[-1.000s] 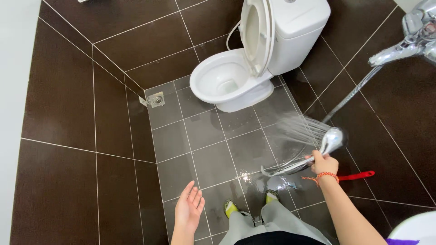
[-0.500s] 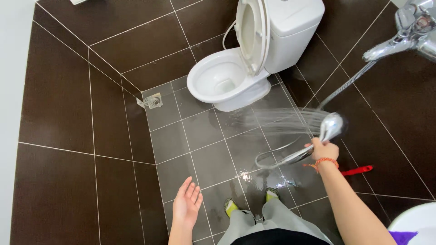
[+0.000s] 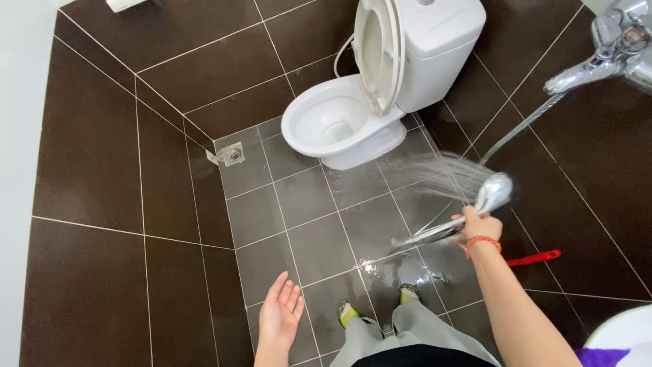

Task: Scrubbing bathroom floor tiles with a brush and rinsing them with a handheld showerhead.

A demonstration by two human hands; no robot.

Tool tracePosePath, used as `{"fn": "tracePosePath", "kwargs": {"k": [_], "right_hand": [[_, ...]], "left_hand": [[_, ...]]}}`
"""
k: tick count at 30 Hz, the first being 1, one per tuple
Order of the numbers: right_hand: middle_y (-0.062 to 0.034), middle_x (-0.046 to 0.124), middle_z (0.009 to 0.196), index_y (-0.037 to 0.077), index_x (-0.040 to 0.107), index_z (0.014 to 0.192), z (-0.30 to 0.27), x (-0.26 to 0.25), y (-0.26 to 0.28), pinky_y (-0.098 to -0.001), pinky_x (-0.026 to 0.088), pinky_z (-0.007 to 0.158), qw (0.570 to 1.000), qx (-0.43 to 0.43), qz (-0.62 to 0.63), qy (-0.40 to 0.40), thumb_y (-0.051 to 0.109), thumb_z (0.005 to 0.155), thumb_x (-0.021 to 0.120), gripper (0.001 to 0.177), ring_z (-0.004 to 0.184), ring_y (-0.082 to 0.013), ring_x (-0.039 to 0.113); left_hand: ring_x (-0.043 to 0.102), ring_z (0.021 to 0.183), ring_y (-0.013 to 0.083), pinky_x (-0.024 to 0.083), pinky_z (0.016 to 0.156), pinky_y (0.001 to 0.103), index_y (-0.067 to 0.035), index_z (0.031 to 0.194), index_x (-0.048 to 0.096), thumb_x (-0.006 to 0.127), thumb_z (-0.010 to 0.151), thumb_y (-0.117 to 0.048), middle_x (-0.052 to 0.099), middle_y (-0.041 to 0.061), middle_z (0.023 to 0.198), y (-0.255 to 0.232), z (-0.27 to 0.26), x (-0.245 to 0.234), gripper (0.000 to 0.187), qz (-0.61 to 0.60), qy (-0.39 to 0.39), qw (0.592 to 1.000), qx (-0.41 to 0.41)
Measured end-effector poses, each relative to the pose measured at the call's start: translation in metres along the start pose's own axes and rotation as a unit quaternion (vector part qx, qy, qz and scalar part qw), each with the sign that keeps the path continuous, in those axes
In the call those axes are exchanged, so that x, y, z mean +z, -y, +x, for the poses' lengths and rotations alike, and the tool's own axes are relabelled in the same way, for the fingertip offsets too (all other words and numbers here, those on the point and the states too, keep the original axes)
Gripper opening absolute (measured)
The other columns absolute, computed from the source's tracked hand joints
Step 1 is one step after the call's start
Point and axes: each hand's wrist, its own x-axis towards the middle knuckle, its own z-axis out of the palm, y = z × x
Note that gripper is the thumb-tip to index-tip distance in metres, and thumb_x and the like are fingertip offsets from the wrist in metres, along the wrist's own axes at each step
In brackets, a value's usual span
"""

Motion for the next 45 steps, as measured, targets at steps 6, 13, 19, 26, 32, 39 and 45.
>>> {"fn": "tracePosePath", "kwargs": {"k": [6, 13, 19, 26, 32, 39, 45], "right_hand": [[-0.0047, 0.056, 0.054, 0.009, 0.068, 0.07, 0.018, -0.012, -0.001, -0.0281, 0.035, 0.04, 0.994, -0.045, -0.096, -0.007, 0.021, 0.074, 0.052, 0.021, 0.042, -0.0116, 0.04], [-0.0059, 0.066, 0.077, -0.006, 0.055, 0.088, -0.015, 0.014, -0.004, -0.0504, 0.051, 0.035, 0.999, -0.002, 0.008, 0.05, 0.012, 0.078, 0.053, 0.02, 0.05, -0.0198, 0.054], [-0.0042, 0.064, 0.067, 0.004, 0.065, 0.083, 0.009, -0.005, 0.0, -0.0306, 0.052, 0.046, 0.999, -0.008, -0.029, -0.014, 0.019, 0.079, 0.051, 0.021, 0.038, -0.0097, 0.043], [-0.0012, 0.061, 0.061, 0.005, 0.064, 0.076, -0.017, 0.018, -0.019, -0.0259, 0.024, 0.034, 0.999, 0.032, -0.032, 0.028, 0.018, 0.073, 0.051, 0.019, 0.035, -0.0086, 0.029], [-0.0076, 0.059, 0.06, 0.002, 0.06, 0.073, -0.016, 0.006, -0.01, -0.0291, 0.042, 0.036, 0.998, 0.023, 0.063, -0.004, 0.017, 0.072, 0.05, 0.017, 0.036, -0.007, 0.022], [-0.0033, 0.064, 0.067, 0.004, 0.061, 0.078, -0.025, 0.019, -0.023, -0.0313, 0.036, 0.032, 0.999, 0.026, -0.014, 0.014, 0.021, 0.071, 0.054, 0.02, 0.037, -0.0132, 0.038], [-0.0073, 0.054, 0.056, 0.001, 0.062, 0.073, -0.044, 0.032, -0.021, -0.0333, 0.034, 0.035, 0.999, -0.011, 0.015, 0.032, 0.017, 0.07, 0.05, 0.02, 0.035, -0.0078, 0.022]], "left_hand": [[0.054, 0.091, 0.0157, 0.043, 0.078, 0.03, -0.014, 0.115, 0.06, 0.052, 0.088, -0.022, 0.055, 0.001, 0.093, -0.001, 0.012, -0.012, 0.029, 0.005, 0.0, 1.0, 0.0], [0.054, 0.089, 0.0156, 0.043, 0.074, 0.029, -0.013, 0.111, 0.062, 0.055, 0.086, -0.02, 0.055, 0.0, 0.092, -0.001, -0.001, -0.005, 0.027, 0.007, -0.004, 1.0, -0.007], [0.056, 0.082, 0.0142, 0.044, 0.072, 0.029, -0.013, 0.112, 0.061, 0.054, 0.088, -0.021, 0.058, 0.0, 0.087, 0.001, 0.011, -0.006, 0.027, -0.002, 0.019, 1.0, 0.007], [0.054, 0.085, 0.0144, 0.043, 0.076, 0.029, -0.014, 0.11, 0.062, 0.055, 0.086, -0.021, 0.056, -0.001, 0.088, 0.001, 0.003, -0.003, 0.026, 0.016, 0.001, 1.0, -0.012], [0.055, 0.082, 0.0136, 0.045, 0.073, 0.029, -0.013, 0.116, 0.06, 0.051, 0.09, -0.02, 0.057, 0.0, 0.088, -0.002, -0.001, -0.005, 0.028, 0.001, 0.005, 1.0, 0.001], [0.055, 0.082, 0.0146, 0.043, 0.073, 0.029, -0.013, 0.112, 0.061, 0.054, 0.087, -0.02, 0.056, 0.0, 0.087, -0.002, -0.005, -0.012, 0.027, -0.015, -0.002, 1.0, -0.003], [0.054, 0.081, 0.0142, 0.043, 0.071, 0.028, -0.012, 0.113, 0.061, 0.053, 0.088, -0.019, 0.056, 0.0, 0.086, 0.006, 0.003, -0.034, 0.027, -0.052, -0.004, 0.999, 0.001]]}}
